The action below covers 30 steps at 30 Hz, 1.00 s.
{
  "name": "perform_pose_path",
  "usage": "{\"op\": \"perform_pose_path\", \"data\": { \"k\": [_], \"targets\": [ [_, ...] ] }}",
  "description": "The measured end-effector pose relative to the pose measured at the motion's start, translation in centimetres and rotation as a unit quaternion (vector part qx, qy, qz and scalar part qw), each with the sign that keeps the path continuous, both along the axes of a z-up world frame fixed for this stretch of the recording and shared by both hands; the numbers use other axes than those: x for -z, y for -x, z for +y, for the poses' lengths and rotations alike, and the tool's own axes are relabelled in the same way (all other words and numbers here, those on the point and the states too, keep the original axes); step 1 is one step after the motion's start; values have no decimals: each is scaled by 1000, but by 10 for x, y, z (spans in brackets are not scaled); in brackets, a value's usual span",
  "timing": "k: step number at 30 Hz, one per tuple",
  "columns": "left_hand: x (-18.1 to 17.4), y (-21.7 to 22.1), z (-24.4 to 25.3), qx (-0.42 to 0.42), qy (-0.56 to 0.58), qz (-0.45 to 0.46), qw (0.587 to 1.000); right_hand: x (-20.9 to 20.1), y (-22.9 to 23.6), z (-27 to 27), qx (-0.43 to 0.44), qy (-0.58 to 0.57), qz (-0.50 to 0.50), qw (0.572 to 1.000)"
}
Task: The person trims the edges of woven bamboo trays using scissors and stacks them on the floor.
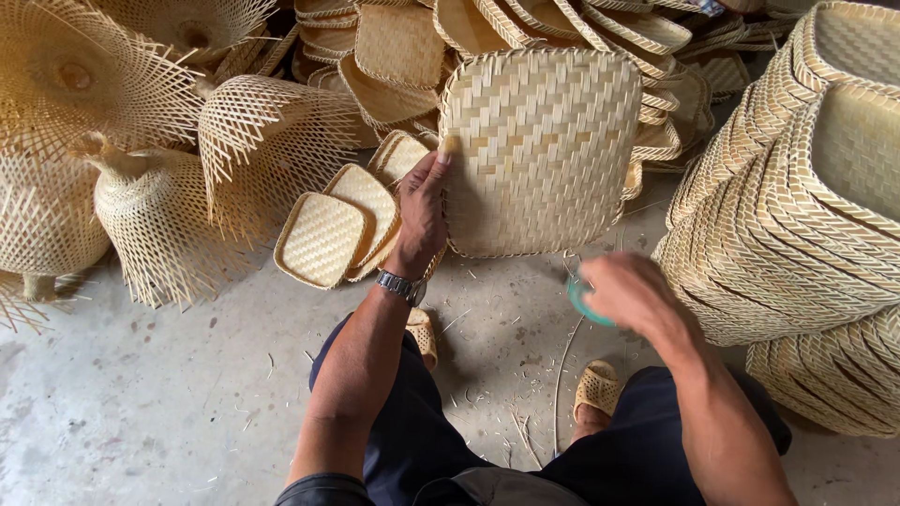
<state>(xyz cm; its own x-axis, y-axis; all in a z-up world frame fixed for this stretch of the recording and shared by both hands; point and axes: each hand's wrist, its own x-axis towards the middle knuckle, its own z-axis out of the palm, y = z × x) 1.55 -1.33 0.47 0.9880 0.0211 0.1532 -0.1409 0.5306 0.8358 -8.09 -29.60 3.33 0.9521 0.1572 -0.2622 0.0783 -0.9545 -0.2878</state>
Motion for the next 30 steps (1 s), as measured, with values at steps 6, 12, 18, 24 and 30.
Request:
{"op": "perform_pose_path", "data": {
  "k": [6,12,18,24,30],
  "targets": [
    [-3,5,3,-18,4,-12,1000,-1,-4,1,11,-72,-50,996],
    [5,0,5,-19,6,-34,999,16,-13,-9,49,-92,-182,978],
    [7,-3,1,-33,38,-11,999,17,-14,-2,31,-96,-128,987],
    [10,-4,10,-28,-16,32,999,23,-9,1,33,-155,-37,987],
    [0,7,18,-47,-261,-90,960,38,-12,-25,166,-385,-144,897]
  ]
}}
